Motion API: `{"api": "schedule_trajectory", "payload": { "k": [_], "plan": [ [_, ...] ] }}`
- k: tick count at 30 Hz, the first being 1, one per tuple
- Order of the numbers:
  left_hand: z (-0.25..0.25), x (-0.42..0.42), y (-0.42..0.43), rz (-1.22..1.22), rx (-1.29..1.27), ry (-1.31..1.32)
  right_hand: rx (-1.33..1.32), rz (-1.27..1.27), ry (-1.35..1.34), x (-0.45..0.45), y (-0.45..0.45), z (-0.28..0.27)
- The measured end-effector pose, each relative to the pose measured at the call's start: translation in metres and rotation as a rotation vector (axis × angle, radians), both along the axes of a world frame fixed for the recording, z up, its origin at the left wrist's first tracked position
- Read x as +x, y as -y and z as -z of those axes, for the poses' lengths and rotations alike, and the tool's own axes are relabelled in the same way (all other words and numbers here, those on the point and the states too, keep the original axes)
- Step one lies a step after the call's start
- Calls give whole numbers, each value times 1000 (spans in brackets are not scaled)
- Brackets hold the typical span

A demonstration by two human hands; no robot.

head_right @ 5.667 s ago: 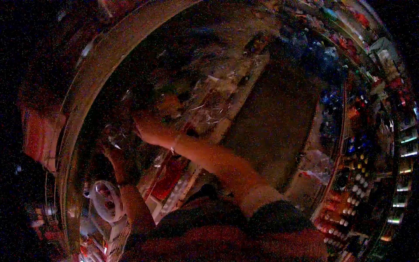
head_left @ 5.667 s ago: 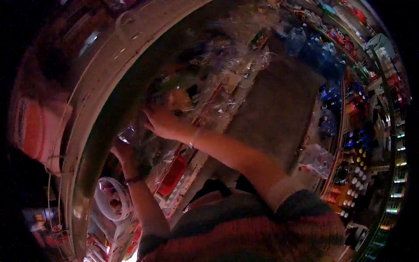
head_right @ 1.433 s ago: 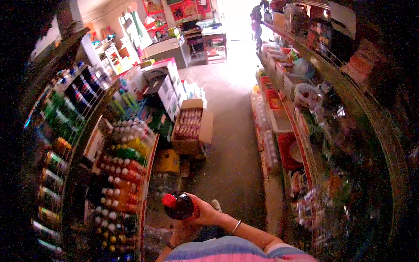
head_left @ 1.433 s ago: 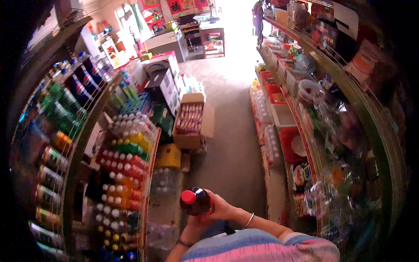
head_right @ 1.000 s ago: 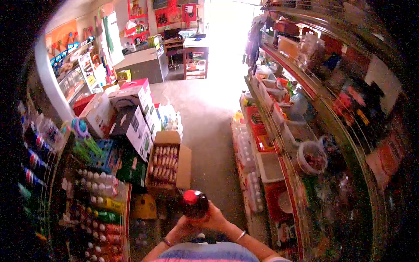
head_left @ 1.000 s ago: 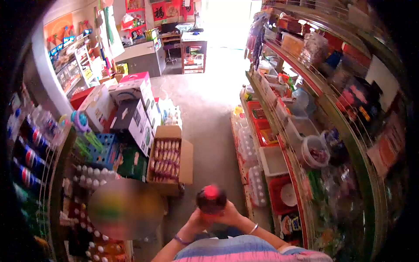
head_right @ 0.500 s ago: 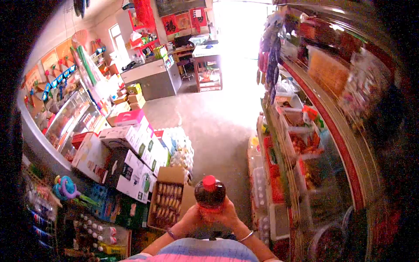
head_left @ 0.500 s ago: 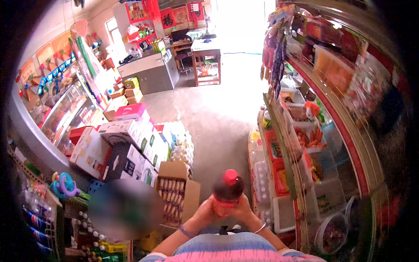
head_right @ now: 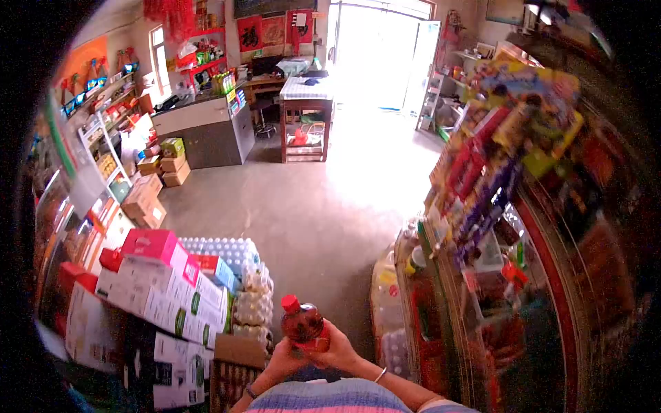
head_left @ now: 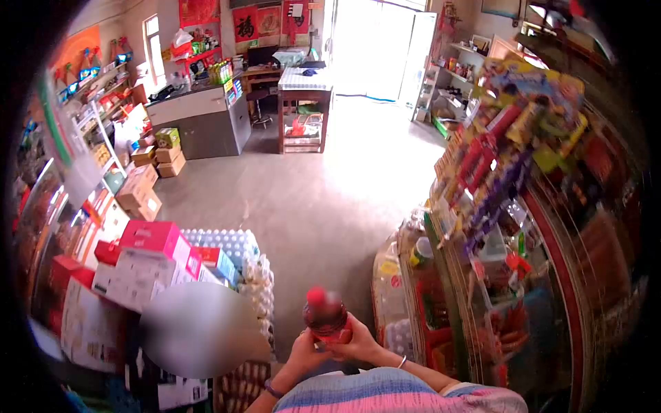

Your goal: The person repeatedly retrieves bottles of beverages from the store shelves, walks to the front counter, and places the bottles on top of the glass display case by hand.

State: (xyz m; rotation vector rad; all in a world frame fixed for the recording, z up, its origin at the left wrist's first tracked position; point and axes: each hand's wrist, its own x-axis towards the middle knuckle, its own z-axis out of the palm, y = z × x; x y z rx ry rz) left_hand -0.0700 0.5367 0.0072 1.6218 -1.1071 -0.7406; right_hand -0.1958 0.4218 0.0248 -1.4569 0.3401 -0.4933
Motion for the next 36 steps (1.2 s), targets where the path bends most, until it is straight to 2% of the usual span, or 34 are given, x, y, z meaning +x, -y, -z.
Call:
{"api": "schedule_trajectory", "payload": {
  "k": [4,6,9,10,13,14,17,18,21,25,29,33,36],
  "plan": [
    [-11,83,83,82,-69,88,109,-12,2,70,75,-39],
    [-22,112,120,104,-100,66,91,17,22,98,109,-32],
    [-14,146,171,12,36,90,83,85,44,133,160,-1],
    [-13,157,188,19,75,27,87,96,40,144,176,1],
    [-11,194,244,1,97,85,144,33,19,181,236,14],
    [-7,206,263,-14,34,65,59,11,-4,194,259,23],
    [-5,249,327,-68,71,144,130,-52,7,242,328,17],
    [-8,264,352,-84,55,73,38,-15,43,262,354,12],
    [-28,307,412,-121,93,95,55,-94,-37,305,427,-16],
    [-67,358,482,-175,75,97,1,-176,28,374,506,-20],
    [-50,411,512,-252,93,13,-71,-245,-79,432,547,-33],
    [-26,474,545,-236,41,-128,-152,-232,-161,509,573,-19],
    [-22,528,563,-315,-40,-87,-189,-252,-183,572,590,-13]
  ]
}}
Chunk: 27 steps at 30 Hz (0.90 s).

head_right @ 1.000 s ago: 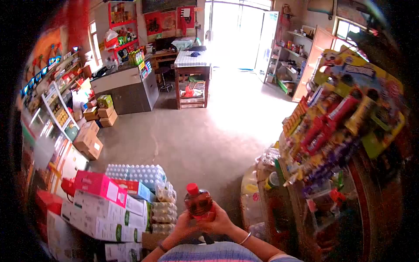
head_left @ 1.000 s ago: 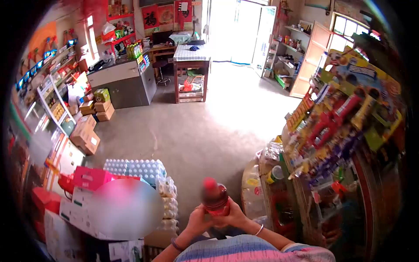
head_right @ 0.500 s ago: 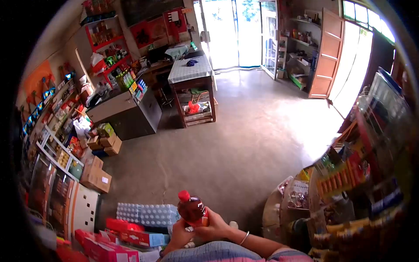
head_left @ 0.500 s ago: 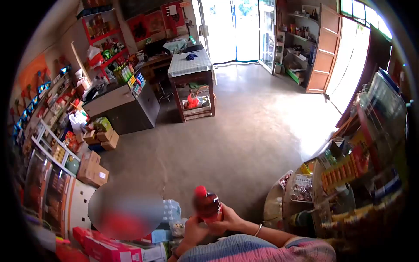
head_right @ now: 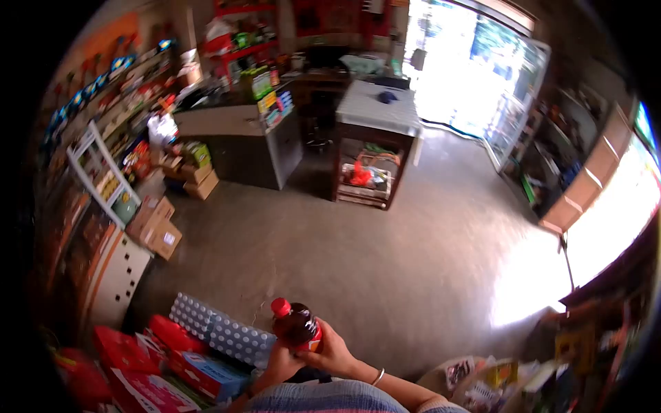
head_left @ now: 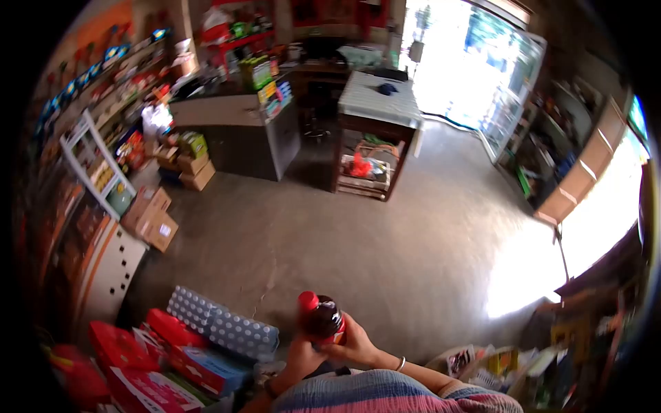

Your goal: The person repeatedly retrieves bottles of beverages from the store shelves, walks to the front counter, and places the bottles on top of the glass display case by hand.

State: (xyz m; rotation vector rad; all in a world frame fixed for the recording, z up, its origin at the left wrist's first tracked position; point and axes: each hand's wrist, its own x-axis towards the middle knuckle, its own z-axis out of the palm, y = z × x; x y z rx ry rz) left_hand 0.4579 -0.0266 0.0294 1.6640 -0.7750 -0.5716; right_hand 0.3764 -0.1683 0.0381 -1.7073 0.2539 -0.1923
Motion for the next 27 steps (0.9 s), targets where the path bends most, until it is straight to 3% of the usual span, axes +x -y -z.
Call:
{"api": "schedule_trajectory", "payload": {
  "k": [3,6,10,13,14,18,21,25,27],
  "plan": [
    [-6,76,27,23,-223,-120,-71,-31,-1,77,21,1],
    [-5,164,43,-48,-221,-21,-90,-65,44,176,41,-12],
    [-38,268,55,-71,-256,-179,-109,-120,53,277,56,-27],
    [-25,333,67,-133,-271,9,-41,-130,113,340,60,-31],
    [-24,344,69,-227,-203,-18,-86,-133,110,356,62,-30],
    [-20,413,75,-134,-161,-127,-155,-235,-93,428,83,-19],
    [-5,459,88,-336,-93,-156,-59,-331,-86,487,96,-13],
    [-6,537,104,-438,97,47,36,-368,-138,575,121,-11],
    [-15,589,117,-444,148,78,-84,-390,10,629,138,-4]
  ]
}}
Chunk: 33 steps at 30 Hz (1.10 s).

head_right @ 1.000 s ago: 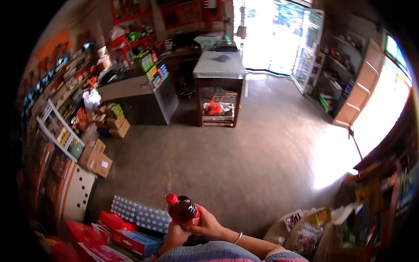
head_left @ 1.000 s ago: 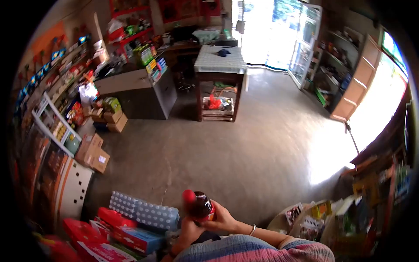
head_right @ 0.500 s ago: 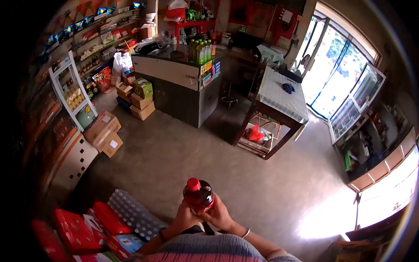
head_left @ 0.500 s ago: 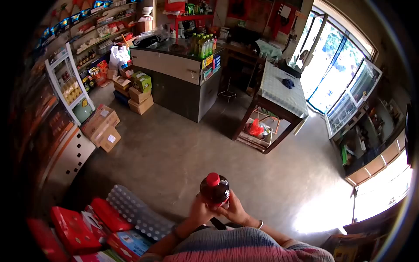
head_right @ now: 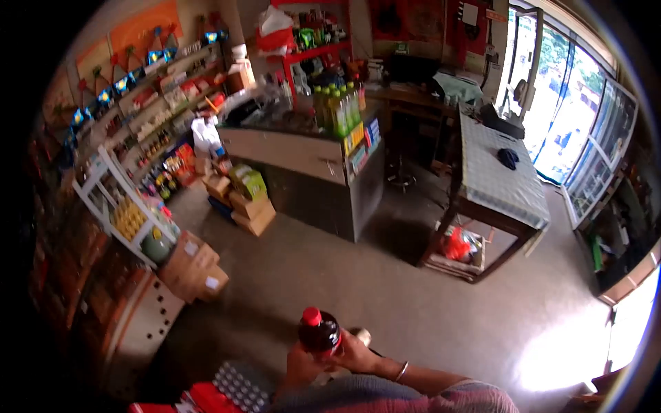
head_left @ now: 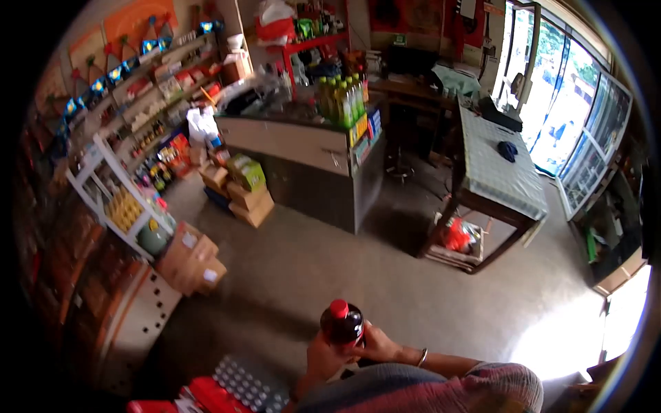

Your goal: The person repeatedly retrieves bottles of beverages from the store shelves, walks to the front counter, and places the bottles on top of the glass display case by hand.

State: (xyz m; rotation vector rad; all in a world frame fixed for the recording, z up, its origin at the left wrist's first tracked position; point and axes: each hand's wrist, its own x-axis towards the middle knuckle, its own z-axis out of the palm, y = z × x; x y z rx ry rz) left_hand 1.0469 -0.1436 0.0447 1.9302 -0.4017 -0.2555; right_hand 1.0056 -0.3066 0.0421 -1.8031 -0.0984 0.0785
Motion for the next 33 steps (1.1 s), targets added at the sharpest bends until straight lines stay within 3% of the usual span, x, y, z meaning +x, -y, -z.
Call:
{"api": "schedule_trajectory", "payload": {
  "k": [2,3,5,10,14,15,17,22,23,28,32,33],
  "plan": [
    [-8,43,14,-5,-49,-5,-116,-38,-31,50,18,13],
    [-38,59,27,0,-159,-147,-80,-33,-43,71,25,3],
    [-10,107,33,-20,-102,-93,-35,-35,-80,115,41,-6],
    [-17,187,83,110,38,-67,-26,82,-33,176,89,-17],
    [2,240,152,308,-162,-66,51,233,-147,201,141,-14],
    [4,250,170,319,-196,-222,71,278,-157,207,153,-19],
    [16,284,200,439,-165,-266,97,376,-147,225,174,-14],
    [-5,374,278,610,-32,-164,-5,566,-88,294,233,0],
    [-2,394,293,635,-102,-214,-4,602,-76,310,243,0],
    [-19,495,357,759,-43,22,-133,715,-34,396,299,-15],
    [-5,556,413,762,-106,220,-62,825,41,452,343,-9],
    [-9,567,425,771,-70,157,-68,816,63,464,355,-4]
  ]
}}
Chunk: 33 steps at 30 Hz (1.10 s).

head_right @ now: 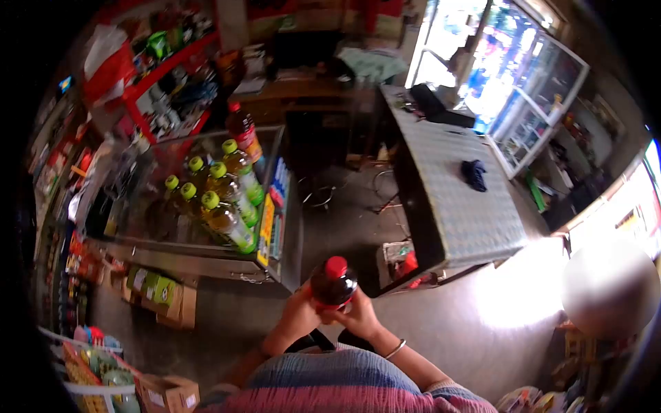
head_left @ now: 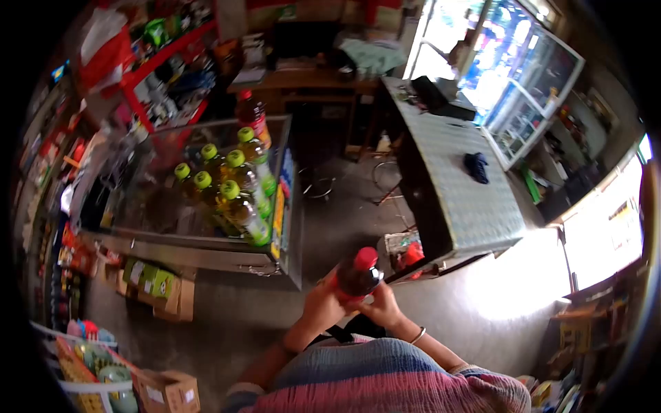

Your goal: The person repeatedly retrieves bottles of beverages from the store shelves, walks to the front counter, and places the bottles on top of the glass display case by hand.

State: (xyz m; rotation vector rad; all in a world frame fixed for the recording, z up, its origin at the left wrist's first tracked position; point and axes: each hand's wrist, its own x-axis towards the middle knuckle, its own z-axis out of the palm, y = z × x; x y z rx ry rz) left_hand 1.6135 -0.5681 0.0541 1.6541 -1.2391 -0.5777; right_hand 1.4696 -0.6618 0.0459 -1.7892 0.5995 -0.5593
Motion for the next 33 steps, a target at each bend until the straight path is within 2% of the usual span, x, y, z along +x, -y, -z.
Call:
{"api": "schedule_trajectory", "payload": {
  "k": [3,6,8,13,17,18,21,25,26,29,32,33],
  "plan": [
    [-2,29,37,-10,29,32,64,20,62,34,38,0],
    [6,57,82,-99,-109,179,59,-46,61,71,93,8],
    [9,78,116,-167,-151,172,43,-106,37,104,136,1],
    [-1,138,210,-400,-287,165,52,-217,187,214,249,3],
    [-17,187,274,-564,-284,251,92,-327,260,296,311,-25],
    [-17,200,288,-577,-294,181,73,-357,252,315,325,-30],
    [-3,236,324,-729,-307,317,-34,-410,247,371,359,-35],
    [-3,266,351,-858,-252,272,-67,-433,235,430,379,-38],
    [-8,269,353,-904,-207,342,-64,-447,201,442,383,-35],
    [37,268,334,-940,-187,251,-26,-498,183,466,386,-29],
    [56,250,319,-1107,-532,-404,-68,-575,193,482,388,-22],
    [53,250,317,-1174,-527,-389,-73,-571,198,485,387,-17]
  ]
}}
